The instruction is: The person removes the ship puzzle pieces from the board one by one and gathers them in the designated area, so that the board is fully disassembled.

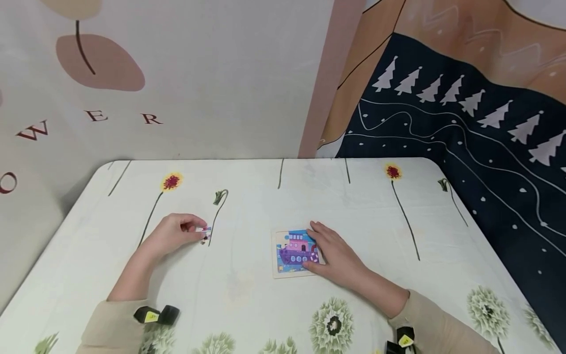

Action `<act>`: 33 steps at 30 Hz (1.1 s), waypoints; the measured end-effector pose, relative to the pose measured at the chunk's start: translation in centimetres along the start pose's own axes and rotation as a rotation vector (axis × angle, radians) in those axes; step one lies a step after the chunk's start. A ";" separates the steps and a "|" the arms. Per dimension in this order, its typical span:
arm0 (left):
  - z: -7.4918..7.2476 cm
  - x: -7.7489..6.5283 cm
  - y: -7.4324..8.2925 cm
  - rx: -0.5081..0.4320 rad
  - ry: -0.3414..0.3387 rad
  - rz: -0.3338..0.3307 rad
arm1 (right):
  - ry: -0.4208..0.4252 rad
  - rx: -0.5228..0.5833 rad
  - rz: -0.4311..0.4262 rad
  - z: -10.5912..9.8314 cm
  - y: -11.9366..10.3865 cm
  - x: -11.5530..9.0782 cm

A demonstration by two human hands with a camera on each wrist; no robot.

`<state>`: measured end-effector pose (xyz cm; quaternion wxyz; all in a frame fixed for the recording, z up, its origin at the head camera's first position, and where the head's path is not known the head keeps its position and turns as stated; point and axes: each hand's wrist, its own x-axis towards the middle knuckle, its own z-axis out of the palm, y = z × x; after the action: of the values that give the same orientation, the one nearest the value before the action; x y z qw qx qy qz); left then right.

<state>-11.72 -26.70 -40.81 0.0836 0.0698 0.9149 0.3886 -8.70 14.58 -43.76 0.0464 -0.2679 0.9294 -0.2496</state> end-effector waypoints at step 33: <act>7.1 2.2 7.2 -0.110 0.036 0.098 | -0.003 -0.037 -0.016 -0.2 -0.1 0.1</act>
<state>-11.92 -16.40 -40.65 0.0515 0.1027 0.8891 0.4430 -8.75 14.53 -43.53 0.0407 -0.2767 0.9316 -0.2324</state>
